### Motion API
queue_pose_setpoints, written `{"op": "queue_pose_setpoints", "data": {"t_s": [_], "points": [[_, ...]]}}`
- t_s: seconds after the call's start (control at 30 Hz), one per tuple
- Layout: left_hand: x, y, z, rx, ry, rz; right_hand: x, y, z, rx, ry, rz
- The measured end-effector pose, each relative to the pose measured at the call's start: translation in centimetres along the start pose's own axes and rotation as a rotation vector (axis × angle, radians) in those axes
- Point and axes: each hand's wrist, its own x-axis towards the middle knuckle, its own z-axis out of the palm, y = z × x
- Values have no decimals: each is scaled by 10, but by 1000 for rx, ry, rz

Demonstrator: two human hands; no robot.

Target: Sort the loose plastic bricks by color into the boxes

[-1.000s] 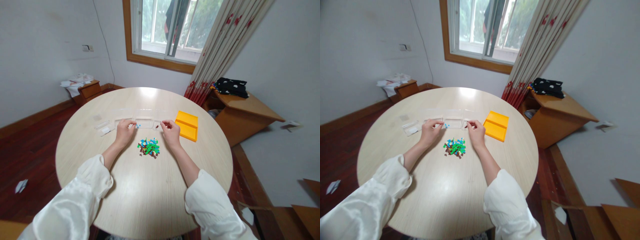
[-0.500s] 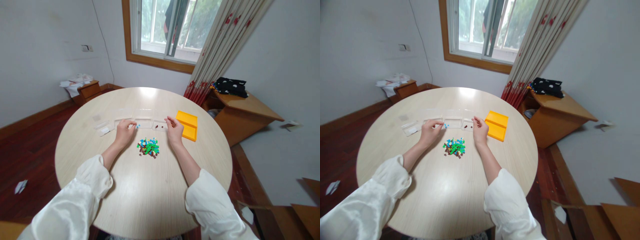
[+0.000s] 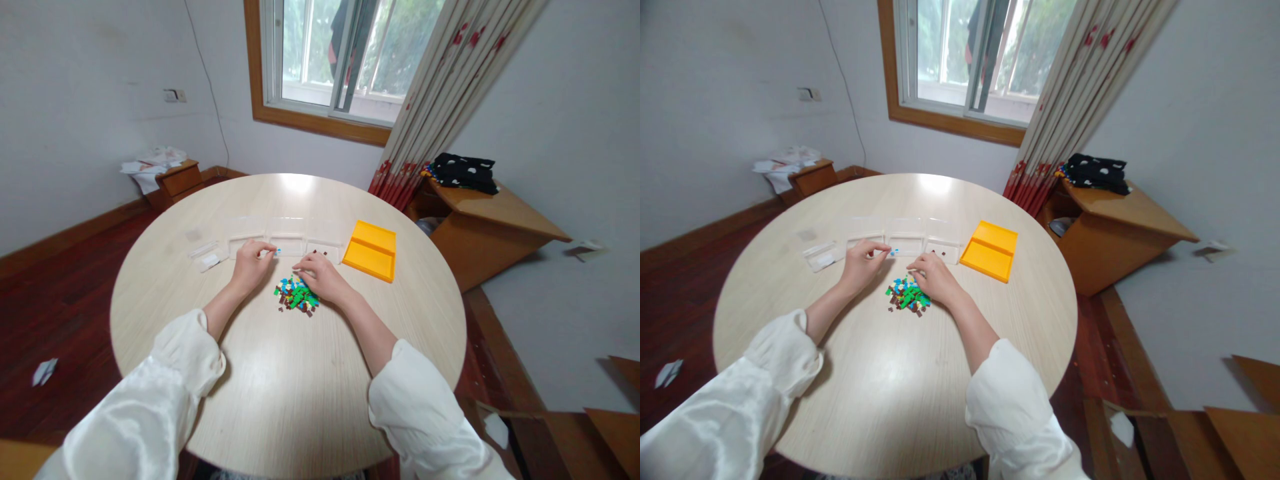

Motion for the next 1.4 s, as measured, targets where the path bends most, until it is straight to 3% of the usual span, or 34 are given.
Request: {"op": "queue_pose_setpoints", "data": {"t_s": [0.2,0.67,0.9,1.07,1.27,1.4], "points": [[-1,3,1,-13,-48,-16,0,-4,3,-60,-88,-46],[0,3,1,1,-43,0,-1,-8,-2,-80,-123,-46],[0,4,0,3,-39,-11,0,-5,-1,-99,-66,-30],[0,3,0,-3,-31,-19,0,-6,-2,-86,-104,-49],[0,3,0,-3,-44,-18,1,-4,0,-96,-18,22],[0,3,0,12,-44,-10,0,-5,2,-61,-63,-51]]}}
